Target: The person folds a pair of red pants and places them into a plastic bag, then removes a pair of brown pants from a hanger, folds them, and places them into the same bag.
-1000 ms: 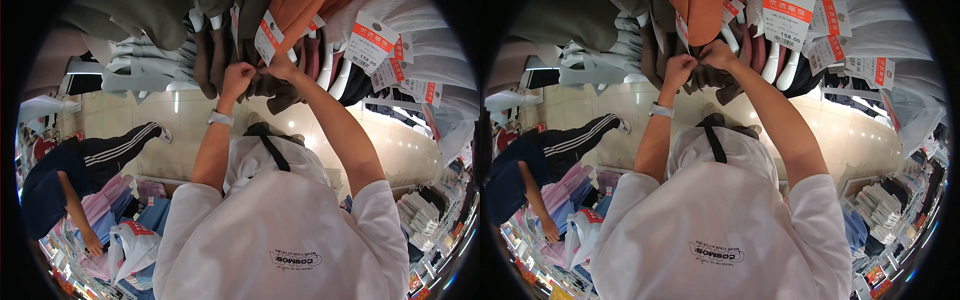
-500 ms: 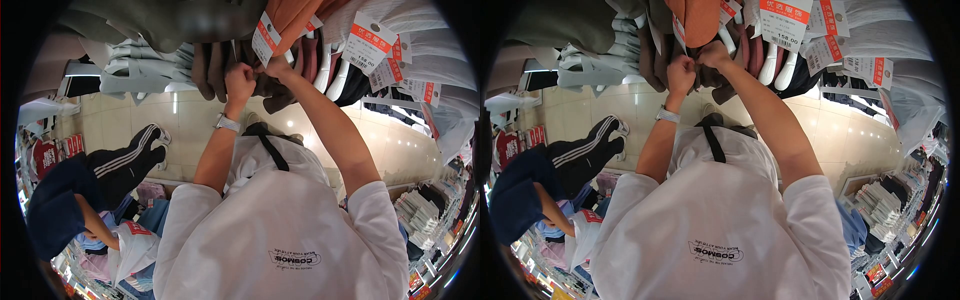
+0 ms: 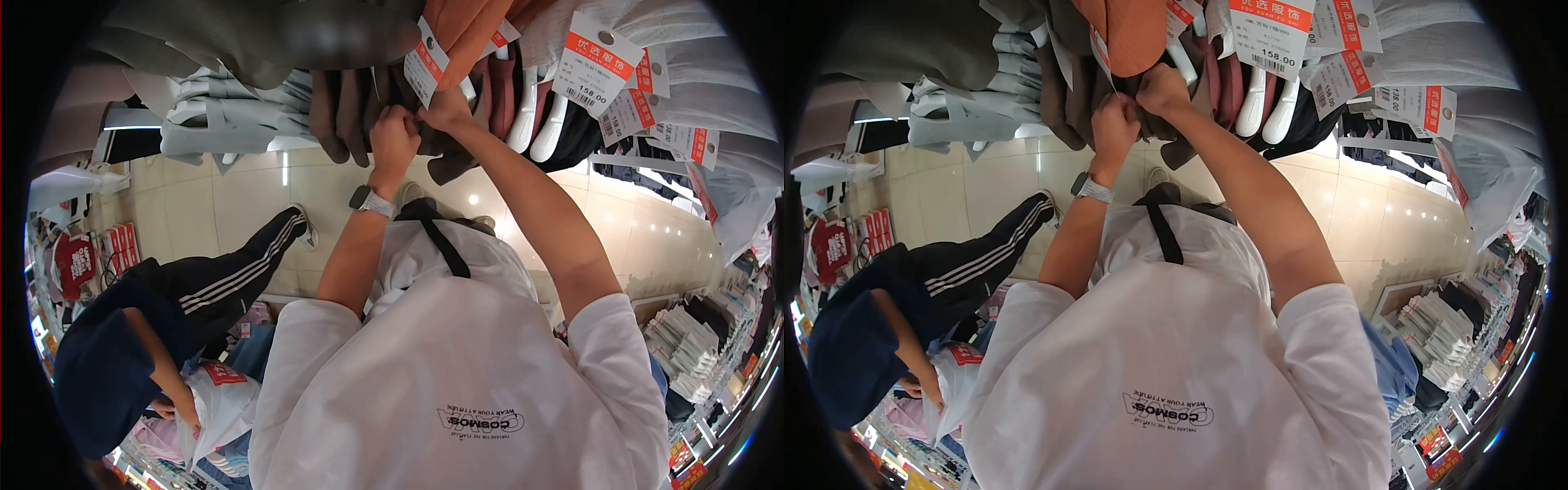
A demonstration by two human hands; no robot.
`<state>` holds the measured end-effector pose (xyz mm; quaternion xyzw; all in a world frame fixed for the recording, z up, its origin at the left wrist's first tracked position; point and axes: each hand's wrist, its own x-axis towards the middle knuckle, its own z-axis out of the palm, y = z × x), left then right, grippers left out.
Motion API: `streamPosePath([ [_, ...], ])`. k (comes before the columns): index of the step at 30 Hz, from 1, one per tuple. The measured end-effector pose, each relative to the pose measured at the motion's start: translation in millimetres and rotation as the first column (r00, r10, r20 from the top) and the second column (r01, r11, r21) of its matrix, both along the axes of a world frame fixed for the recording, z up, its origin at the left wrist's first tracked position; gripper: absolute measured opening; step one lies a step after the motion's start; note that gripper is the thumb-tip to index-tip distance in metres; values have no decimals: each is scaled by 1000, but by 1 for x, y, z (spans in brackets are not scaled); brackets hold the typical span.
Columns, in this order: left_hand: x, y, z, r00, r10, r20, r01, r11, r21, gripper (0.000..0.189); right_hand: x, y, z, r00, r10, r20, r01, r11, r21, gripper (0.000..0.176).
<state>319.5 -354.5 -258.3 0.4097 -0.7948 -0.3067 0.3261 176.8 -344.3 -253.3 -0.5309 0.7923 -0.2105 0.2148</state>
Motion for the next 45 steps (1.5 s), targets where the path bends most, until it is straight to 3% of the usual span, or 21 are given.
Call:
streamPosePath([
  [3,-6,-1,0,1000,-7,6,7,998,-61,3,9,9,3,998,-55,-14,54,996,-68,18],
  [6,-5,-14,-15,995,96,-25,-90,977,194,4,5,11,2,993,16,121,-2,994,-114,20],
  [10,4,-24,-27,992,50,-112,0,912,411,10,2,14,8,988,43,146,-26,993,-114,21],
  [13,5,-23,-19,997,-27,-77,50,951,306,13,1,15,9,983,48,179,-29,994,-107,22],
  [19,8,-31,-23,986,-93,-138,145,889,435,15,-8,15,6,969,92,227,-68,991,-115,25],
  [24,7,-28,-16,996,-54,-66,74,925,374,11,-10,11,-10,961,61,271,-33,994,-107,27],
  [27,3,-20,-10,1000,11,-24,-3,954,300,10,-5,7,-9,972,26,234,-8,997,-76,24],
  [33,-3,-9,-13,992,100,80,-111,983,149,11,17,11,7,998,-43,-43,41,998,-55,18],
  [39,-1,-11,-10,991,137,-9,-131,963,237,12,-2,11,5,970,35,242,-3,991,-132,19],
  [45,-4,-13,-8,992,125,31,-129,978,163,11,-1,8,1,978,11,207,21,988,-151,19],
])
